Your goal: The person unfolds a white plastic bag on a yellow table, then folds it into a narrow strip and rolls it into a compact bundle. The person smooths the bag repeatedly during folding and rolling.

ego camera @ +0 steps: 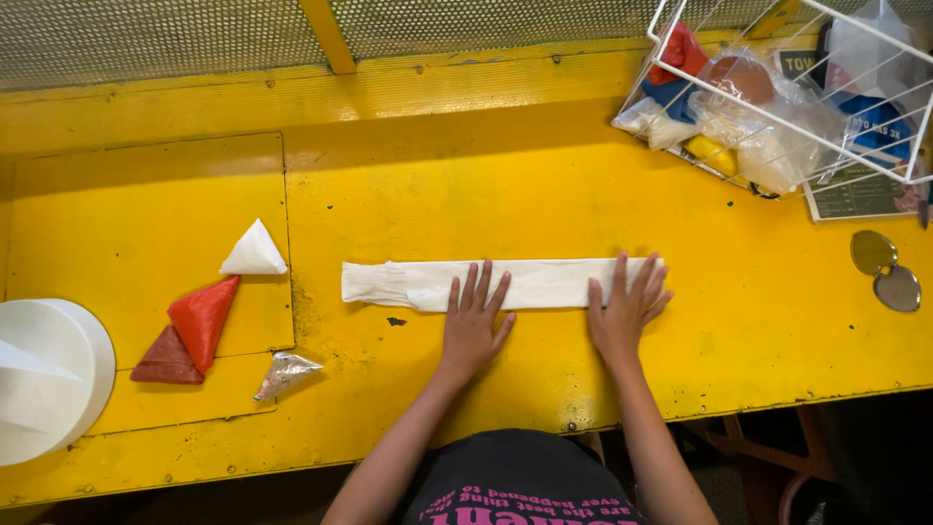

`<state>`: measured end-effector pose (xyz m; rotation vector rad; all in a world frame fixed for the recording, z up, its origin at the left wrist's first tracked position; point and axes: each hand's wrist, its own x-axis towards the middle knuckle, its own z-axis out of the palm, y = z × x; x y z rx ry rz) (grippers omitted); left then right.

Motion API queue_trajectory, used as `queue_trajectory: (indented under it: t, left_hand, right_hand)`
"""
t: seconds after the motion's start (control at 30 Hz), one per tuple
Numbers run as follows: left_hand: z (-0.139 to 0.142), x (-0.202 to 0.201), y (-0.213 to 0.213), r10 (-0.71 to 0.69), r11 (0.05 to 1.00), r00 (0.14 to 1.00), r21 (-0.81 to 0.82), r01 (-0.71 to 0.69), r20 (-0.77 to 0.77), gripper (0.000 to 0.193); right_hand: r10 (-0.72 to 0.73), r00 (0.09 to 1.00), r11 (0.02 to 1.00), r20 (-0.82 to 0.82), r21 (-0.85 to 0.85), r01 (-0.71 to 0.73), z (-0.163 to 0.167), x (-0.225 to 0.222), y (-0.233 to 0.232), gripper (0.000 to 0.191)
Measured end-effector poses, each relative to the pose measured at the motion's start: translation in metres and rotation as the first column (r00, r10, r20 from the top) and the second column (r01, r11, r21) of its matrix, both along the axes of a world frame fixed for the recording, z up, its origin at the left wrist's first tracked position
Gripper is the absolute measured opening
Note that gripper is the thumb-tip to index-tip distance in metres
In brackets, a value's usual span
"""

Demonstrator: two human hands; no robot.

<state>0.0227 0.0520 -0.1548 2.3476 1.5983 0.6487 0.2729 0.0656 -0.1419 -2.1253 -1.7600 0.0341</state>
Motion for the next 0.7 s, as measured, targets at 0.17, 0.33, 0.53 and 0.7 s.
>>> queue_trajectory:
  t: [0.17, 0.33, 0.53, 0.7]
  left_hand:
    - [0.001, 0.002, 0.0, 0.013, 1.0, 1.0, 0.02, -0.013, 0.019, 0.071]
    - [0.0, 0.001, 0.0, 0.017, 1.0, 1.0, 0.005, -0.017, -0.022, 0.071]
    - [0.0, 0.001, 0.0, 0.01, 1.0, 0.999, -0.011, -0.01, 0.039, 0.071]
    - [-0.001, 0.004, -0.001, 0.029, 1.0, 0.998, -0.003, -0.029, 0.05, 0.069]
  right_hand:
    - [0.378, 0.909, 0.925, -0.175, 0.039, -0.377, -0.003, -0.053, -0.015, 0.067]
    - [0.522, 0.844, 0.846, -0.12, -0.054, -0.531, -0.005, -0.081, -0.016, 0.068]
    - [0.521, 0.849, 0.846, -0.089, -0.076, -0.527, -0.003, -0.069, -0.016, 0.066]
    - [0.463, 0.884, 0.879, -0.064, -0.09, -0.467, -0.006, -0.054, -0.015, 0.062]
